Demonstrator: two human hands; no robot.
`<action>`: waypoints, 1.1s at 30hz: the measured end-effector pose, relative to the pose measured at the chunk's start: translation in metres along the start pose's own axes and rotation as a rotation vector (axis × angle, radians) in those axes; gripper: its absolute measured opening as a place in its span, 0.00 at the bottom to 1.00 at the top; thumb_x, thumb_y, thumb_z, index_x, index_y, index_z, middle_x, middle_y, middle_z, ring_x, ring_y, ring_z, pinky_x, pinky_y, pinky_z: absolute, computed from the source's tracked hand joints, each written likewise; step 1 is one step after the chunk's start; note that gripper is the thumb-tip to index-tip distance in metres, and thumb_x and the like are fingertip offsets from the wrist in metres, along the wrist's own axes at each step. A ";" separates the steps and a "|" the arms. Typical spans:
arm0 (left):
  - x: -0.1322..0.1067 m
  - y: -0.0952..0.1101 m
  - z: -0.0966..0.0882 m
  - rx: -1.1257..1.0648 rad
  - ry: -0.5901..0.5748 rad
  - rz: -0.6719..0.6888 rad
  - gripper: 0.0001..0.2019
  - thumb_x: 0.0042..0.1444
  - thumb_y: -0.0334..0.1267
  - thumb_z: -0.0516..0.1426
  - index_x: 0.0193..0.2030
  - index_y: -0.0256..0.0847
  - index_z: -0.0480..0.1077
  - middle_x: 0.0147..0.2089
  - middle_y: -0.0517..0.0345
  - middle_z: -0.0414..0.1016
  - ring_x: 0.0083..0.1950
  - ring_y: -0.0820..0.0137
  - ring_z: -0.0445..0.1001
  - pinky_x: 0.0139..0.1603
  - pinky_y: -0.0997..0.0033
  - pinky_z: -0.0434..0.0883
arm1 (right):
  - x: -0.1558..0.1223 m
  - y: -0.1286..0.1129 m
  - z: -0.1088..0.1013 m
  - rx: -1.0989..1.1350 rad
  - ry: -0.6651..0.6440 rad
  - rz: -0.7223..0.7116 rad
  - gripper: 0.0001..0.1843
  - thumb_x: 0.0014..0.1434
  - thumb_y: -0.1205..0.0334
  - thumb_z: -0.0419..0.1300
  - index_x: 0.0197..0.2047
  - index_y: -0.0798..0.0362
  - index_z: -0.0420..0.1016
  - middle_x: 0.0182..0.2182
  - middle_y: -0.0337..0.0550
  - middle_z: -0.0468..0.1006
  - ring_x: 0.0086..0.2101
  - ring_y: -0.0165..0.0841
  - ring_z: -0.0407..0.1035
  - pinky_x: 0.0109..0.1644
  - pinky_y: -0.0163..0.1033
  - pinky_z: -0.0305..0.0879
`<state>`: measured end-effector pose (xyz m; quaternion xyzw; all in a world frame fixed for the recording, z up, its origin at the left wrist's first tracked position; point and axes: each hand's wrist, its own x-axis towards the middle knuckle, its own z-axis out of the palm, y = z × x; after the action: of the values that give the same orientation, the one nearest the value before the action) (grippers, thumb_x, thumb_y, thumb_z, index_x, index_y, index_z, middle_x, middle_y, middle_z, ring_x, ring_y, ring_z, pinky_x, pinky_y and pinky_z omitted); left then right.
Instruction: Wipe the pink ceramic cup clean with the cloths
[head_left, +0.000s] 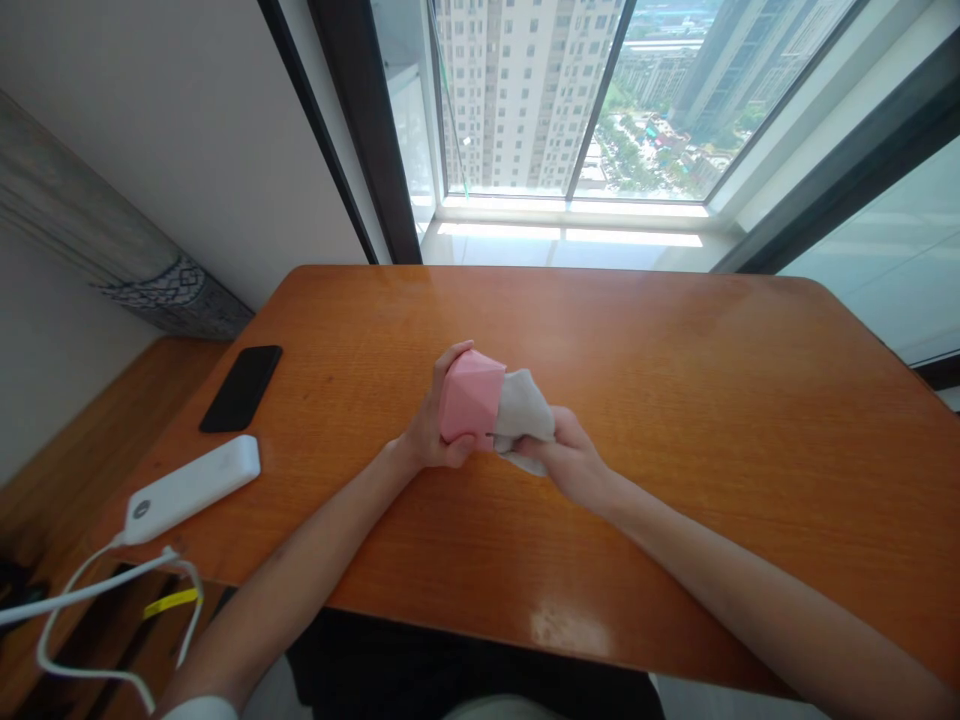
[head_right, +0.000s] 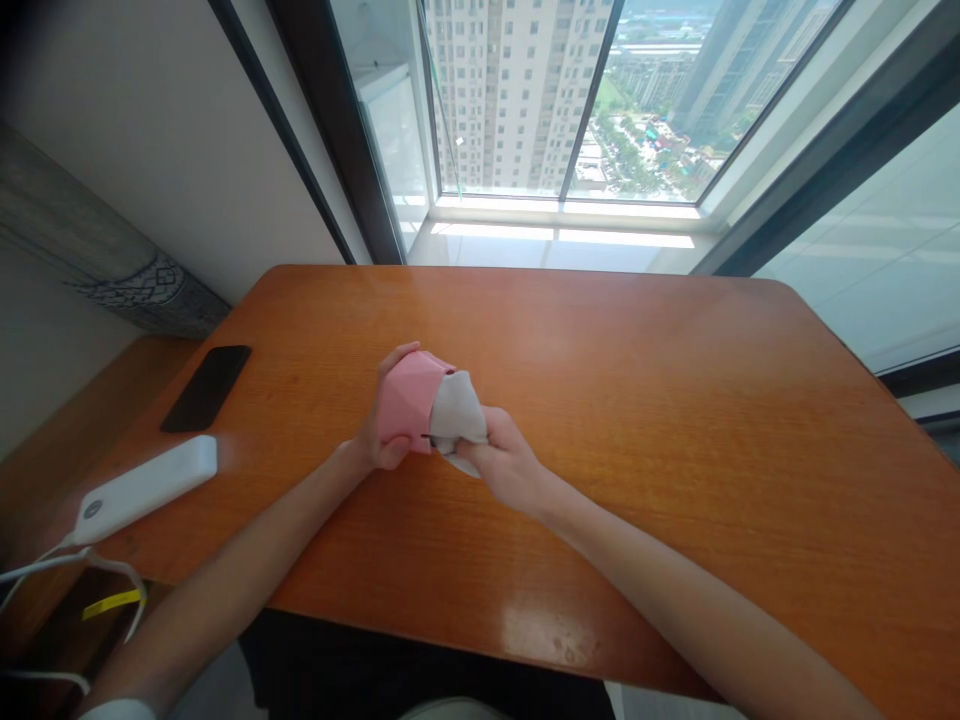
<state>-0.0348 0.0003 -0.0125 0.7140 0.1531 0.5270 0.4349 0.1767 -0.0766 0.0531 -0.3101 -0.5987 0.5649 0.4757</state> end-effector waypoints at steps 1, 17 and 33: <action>0.000 0.003 0.003 -0.105 0.014 -0.076 0.55 0.54 0.66 0.69 0.81 0.47 0.52 0.71 0.39 0.72 0.67 0.44 0.77 0.74 0.40 0.68 | 0.000 0.003 -0.002 -0.213 -0.090 -0.146 0.11 0.56 0.73 0.58 0.36 0.51 0.79 0.33 0.41 0.80 0.34 0.36 0.75 0.40 0.40 0.78; -0.001 0.007 0.005 0.077 -0.006 -0.089 0.53 0.58 0.65 0.66 0.83 0.44 0.51 0.73 0.36 0.68 0.64 0.46 0.78 0.69 0.41 0.73 | 0.004 -0.001 -0.008 -0.357 -0.223 -0.059 0.15 0.58 0.76 0.56 0.44 0.53 0.79 0.42 0.45 0.81 0.43 0.38 0.76 0.50 0.45 0.78; 0.010 0.011 -0.015 0.310 -0.135 0.173 0.60 0.52 0.67 0.69 0.84 0.45 0.48 0.68 0.39 0.68 0.60 0.48 0.75 0.64 0.43 0.74 | 0.002 0.008 -0.014 0.102 -0.180 0.234 0.01 0.54 0.66 0.63 0.32 0.53 0.77 0.26 0.35 0.72 0.26 0.28 0.60 0.31 0.35 0.58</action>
<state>-0.0467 0.0076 0.0031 0.8168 0.1412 0.4831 0.2820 0.1880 -0.0680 0.0441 -0.3013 -0.5694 0.6716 0.3660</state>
